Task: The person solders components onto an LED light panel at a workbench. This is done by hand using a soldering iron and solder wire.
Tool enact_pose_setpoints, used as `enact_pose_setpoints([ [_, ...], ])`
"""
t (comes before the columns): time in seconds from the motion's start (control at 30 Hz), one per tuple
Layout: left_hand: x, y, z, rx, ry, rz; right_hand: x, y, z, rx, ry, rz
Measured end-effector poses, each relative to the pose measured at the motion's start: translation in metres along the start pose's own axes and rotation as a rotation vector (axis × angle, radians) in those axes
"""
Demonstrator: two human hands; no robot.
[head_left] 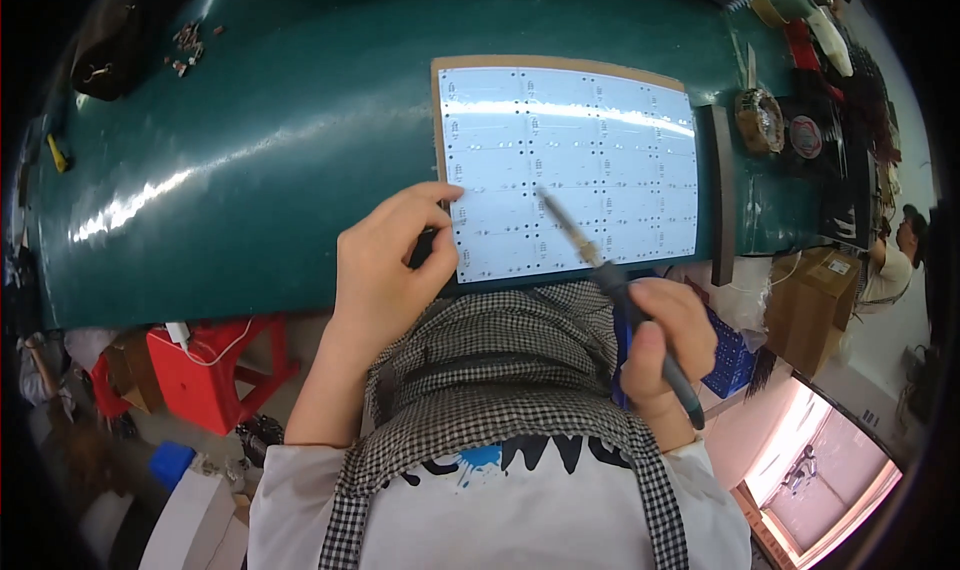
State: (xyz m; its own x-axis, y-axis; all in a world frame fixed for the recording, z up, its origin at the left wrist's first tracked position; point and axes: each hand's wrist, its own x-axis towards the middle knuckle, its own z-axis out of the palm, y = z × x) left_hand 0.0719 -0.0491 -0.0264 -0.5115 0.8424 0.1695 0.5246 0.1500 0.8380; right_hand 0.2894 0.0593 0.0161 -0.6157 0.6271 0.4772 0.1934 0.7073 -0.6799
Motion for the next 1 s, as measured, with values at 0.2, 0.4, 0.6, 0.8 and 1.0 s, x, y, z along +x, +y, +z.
enact_pose_setpoints([
  [0.2,0.000,0.001,0.000,-0.089,0.012,-0.106,-0.006,-0.006,0.026,0.147,-0.083,0.113],
  [0.4,0.000,0.002,0.001,-0.003,0.023,-0.053,-0.001,-0.010,0.034,0.133,-0.158,0.101],
  [0.6,0.000,0.000,0.005,0.031,0.038,-0.012,0.002,-0.011,0.033,0.144,-0.206,0.077],
  [0.8,-0.001,0.001,0.007,0.069,0.050,-0.010,0.003,-0.014,0.033,0.125,-0.218,0.096],
  [1.0,-0.005,0.000,0.006,0.093,0.060,0.038,-0.001,-0.015,0.035,0.148,-0.180,0.108],
])
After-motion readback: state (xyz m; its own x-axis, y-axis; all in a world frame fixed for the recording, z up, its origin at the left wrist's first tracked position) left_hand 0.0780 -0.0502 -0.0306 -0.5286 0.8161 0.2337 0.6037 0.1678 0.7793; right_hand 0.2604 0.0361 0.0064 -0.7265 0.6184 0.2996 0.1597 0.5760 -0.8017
